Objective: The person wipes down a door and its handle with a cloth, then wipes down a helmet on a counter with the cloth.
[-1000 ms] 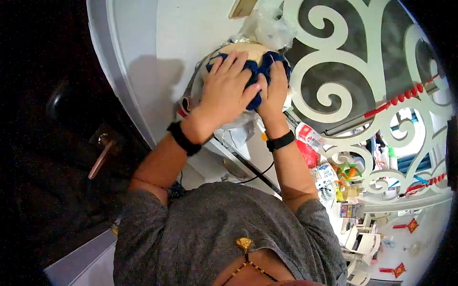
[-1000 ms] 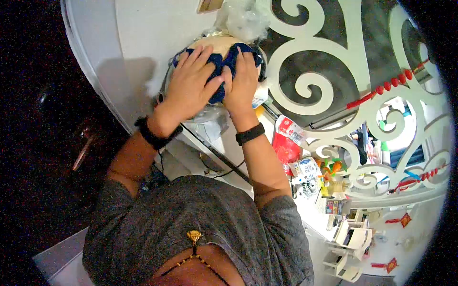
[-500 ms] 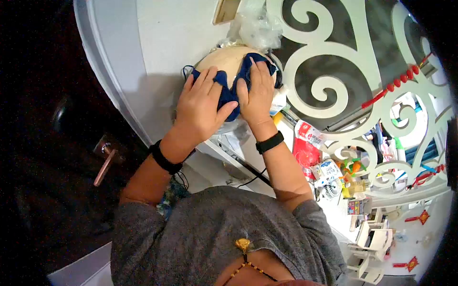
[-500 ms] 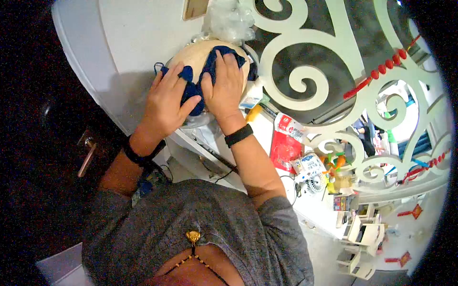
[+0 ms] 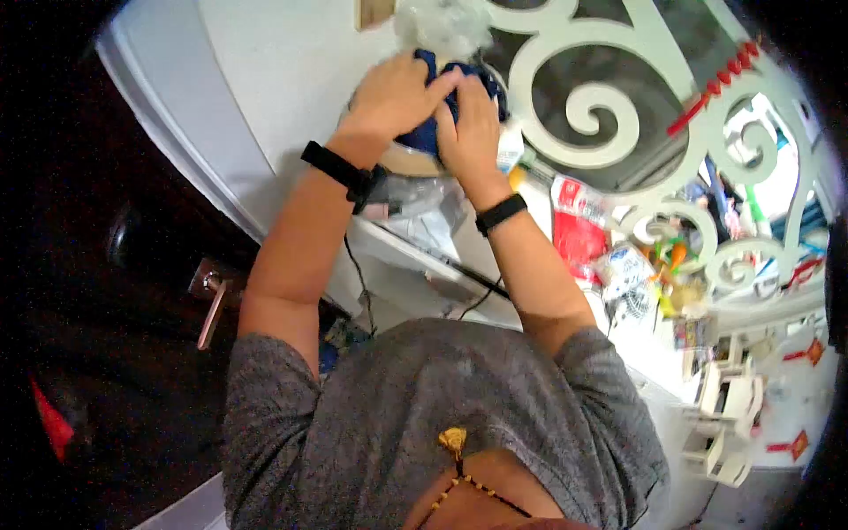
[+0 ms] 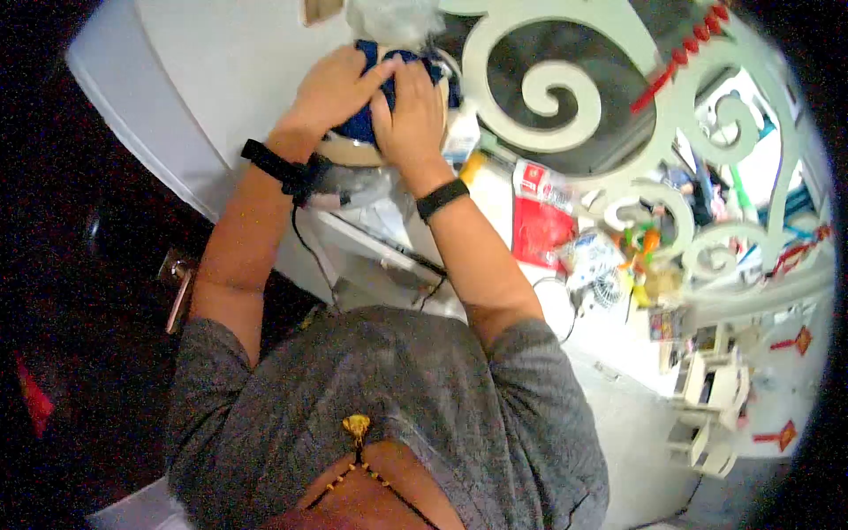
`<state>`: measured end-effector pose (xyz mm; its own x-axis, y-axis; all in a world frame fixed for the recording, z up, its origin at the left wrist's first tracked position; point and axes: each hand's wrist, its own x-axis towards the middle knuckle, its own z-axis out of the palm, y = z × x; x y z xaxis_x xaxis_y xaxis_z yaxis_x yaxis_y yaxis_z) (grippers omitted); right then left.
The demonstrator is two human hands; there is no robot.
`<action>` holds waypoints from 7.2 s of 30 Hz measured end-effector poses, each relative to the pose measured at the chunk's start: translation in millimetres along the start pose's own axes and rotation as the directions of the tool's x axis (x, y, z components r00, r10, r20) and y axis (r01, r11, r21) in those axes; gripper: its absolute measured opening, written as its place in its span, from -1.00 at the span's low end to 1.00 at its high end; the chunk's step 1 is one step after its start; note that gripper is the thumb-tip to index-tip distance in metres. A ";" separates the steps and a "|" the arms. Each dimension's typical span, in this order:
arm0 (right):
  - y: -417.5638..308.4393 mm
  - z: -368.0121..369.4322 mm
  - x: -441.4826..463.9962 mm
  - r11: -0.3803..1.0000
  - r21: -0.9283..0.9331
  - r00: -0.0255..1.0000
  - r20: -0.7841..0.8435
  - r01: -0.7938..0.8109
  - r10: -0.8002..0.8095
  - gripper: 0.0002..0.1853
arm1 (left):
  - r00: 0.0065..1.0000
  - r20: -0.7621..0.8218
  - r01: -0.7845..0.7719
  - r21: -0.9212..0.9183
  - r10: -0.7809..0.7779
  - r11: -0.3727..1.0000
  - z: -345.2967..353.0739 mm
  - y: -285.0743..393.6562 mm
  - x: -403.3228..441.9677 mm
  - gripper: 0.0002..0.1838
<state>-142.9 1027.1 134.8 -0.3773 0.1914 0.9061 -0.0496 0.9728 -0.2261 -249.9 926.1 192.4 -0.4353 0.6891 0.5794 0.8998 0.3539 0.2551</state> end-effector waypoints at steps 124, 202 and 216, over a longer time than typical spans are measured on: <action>-25.7 -32.6 22.5 0.972 -0.128 0.913 0.385 0.198 -0.136 -0.39 | 0.936 0.092 0.352 -0.256 -0.340 0.900 -0.9 -54.4 -37.9 -0.57; 23.0 -71.0 -8.8 0.330 0.695 0.705 0.356 -0.638 0.613 -0.67 | 0.825 0.260 0.328 -0.943 -0.503 0.051 -23.1 -36.6 -174.9 -0.62; -53.4 -121.2 -70.5 0.712 0.336 0.773 0.431 -0.617 0.466 -0.61 | 0.962 -0.257 -0.065 -0.550 -0.095 0.833 -30.5 -30.8 -162.6 -0.65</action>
<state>-1.6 977.4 126.4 -0.7135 0.5447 0.4406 -0.1138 0.5304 -0.8401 -205.9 783.9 114.0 -0.4966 0.4666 0.7319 0.7935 -0.0976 0.6007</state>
